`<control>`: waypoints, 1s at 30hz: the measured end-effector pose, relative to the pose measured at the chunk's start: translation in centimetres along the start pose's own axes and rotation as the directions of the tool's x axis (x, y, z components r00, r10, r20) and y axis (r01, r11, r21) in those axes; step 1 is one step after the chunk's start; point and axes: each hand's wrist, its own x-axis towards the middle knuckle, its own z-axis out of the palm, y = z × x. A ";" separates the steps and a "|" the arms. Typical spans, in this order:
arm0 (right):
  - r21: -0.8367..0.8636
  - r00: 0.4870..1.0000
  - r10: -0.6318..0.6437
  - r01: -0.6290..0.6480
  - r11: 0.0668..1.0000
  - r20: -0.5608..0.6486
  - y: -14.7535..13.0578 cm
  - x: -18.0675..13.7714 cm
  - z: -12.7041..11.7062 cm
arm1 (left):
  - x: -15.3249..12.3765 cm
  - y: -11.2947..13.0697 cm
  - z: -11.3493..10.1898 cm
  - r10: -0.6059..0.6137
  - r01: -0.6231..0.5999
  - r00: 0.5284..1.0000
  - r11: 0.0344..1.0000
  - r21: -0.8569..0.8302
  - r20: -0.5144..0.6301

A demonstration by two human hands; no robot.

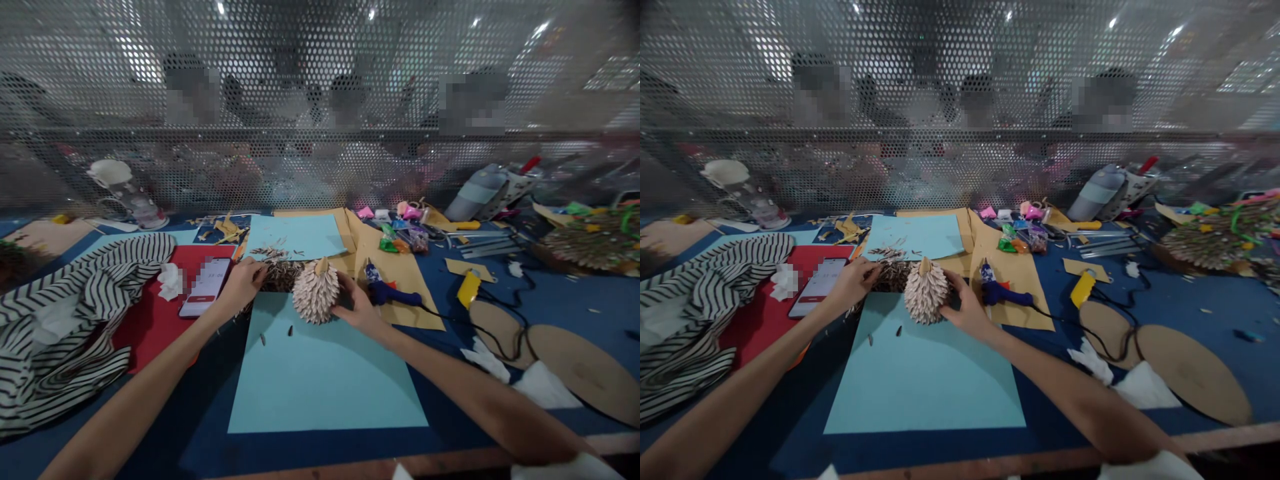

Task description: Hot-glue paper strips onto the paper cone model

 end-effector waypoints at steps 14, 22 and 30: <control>-0.001 1.000 0.021 -0.021 1.000 -0.006 -0.2 -0.1 0.0 | -0.4 -0.6 1.6 0.196 -0.195 0.980 0.979 0.060 -0.016; -0.032 0.999 0.010 -0.009 0.999 0.032 -0.5 -0.2 0.0 | -0.4 -0.6 1.8 0.193 -0.193 0.981 0.974 0.115 0.012; -0.307 0.992 0.049 -0.084 0.948 -0.118 -3.3 0.0 -2.6 | -0.4 -0.6 2.0 0.161 -0.156 0.987 0.972 0.179 -0.013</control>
